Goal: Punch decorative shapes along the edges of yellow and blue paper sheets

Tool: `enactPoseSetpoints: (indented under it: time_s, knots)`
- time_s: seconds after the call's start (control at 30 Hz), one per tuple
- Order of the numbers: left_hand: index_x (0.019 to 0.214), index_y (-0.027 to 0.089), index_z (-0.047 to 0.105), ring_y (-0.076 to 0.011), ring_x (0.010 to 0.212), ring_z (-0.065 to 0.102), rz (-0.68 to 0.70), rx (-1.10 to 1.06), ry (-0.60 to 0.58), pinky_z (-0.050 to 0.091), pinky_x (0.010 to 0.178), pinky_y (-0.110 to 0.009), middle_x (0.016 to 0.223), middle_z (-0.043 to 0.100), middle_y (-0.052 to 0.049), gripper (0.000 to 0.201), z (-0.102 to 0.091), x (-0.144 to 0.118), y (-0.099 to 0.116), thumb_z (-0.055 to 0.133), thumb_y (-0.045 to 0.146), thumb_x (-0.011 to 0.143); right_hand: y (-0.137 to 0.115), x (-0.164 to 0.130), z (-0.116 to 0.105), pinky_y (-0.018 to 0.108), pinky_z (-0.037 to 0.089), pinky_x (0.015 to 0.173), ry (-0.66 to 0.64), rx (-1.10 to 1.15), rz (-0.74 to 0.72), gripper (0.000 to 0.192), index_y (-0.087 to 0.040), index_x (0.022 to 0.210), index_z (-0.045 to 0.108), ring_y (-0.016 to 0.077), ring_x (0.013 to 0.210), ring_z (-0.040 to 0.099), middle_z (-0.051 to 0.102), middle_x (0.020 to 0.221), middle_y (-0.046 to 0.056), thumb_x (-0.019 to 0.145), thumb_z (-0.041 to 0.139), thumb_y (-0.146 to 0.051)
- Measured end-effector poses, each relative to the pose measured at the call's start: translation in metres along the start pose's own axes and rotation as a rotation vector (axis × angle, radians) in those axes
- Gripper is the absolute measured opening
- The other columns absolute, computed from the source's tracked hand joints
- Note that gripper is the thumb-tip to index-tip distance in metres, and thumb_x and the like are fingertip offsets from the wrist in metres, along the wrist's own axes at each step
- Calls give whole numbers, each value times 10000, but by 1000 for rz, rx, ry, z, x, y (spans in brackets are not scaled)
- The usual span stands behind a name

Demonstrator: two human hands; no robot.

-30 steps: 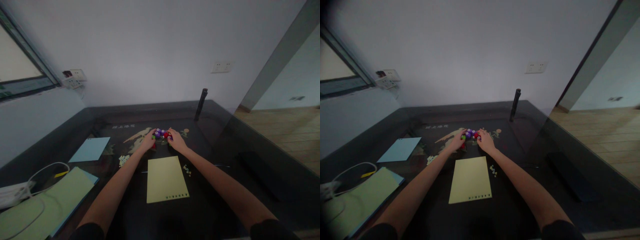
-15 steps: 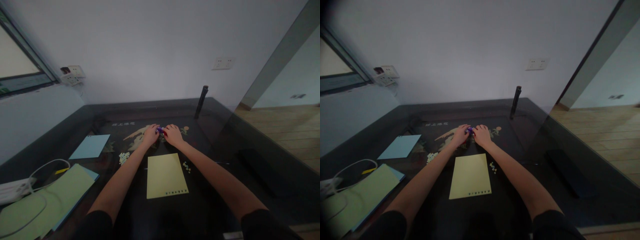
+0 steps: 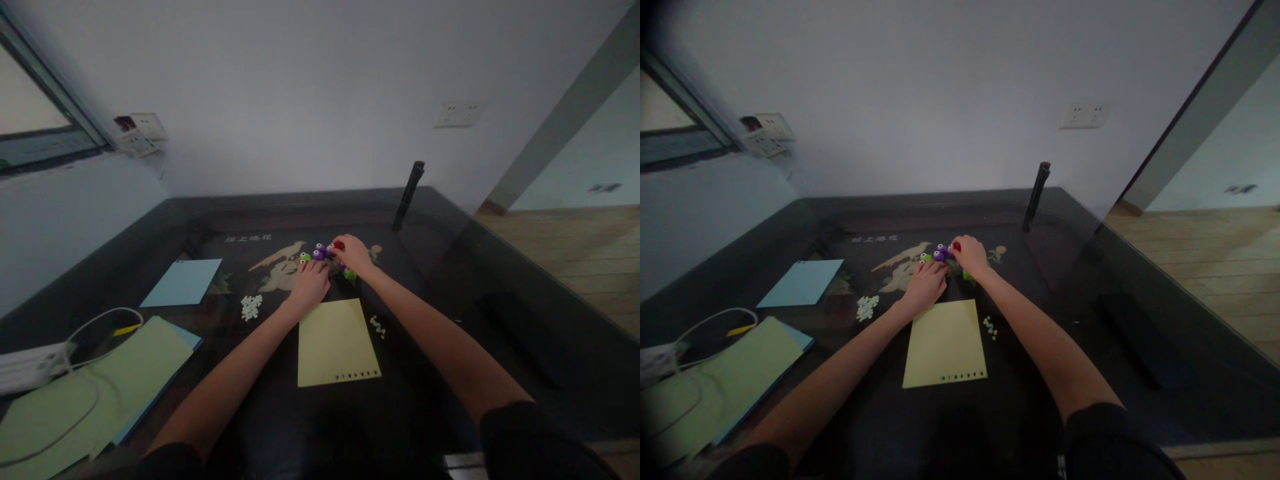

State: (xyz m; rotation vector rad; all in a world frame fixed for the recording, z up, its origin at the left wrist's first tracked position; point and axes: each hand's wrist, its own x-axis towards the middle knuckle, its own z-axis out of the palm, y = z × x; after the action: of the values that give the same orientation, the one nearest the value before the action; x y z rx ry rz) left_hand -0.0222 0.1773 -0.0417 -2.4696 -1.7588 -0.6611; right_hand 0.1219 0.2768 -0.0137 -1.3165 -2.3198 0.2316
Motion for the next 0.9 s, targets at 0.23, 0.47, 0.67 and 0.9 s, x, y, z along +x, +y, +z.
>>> enactPoseSetpoints:
  time_s: [0.23,0.47,0.67,0.9]
  knots:
    - [1117,232,670,-342,1244,413,41,55,-39,169,1117,-572,1264,584,-110,305,-3,-7,5,488,215,873,13,-4,-8,308,451,792,68,165,23,204,-157,975,688,189,861,617,687,950,85,871,582,-296]
    - [1149,250,683,-311,1167,457,162,35,-143,293,1044,-514,1187,622,-100,338,-10,-10,38,455,258,900,10,-15,-11,293,453,789,63,219,-20,181,-182,940,700,179,849,627,718,939,52,862,602,-313]
    - [1181,243,670,-311,1142,465,211,11,-174,328,987,-502,1164,609,-121,345,-1,-8,64,464,257,905,8,-22,-9,324,444,810,31,144,-32,211,-179,971,708,228,918,604,716,930,76,867,608,-333]
    - [1021,251,721,-285,1113,491,368,-59,-198,348,942,-450,1096,617,-98,214,-10,-21,94,559,265,883,-7,-20,-11,352,410,865,-52,39,-99,213,-199,1036,699,245,988,578,689,938,93,883,597,-306]
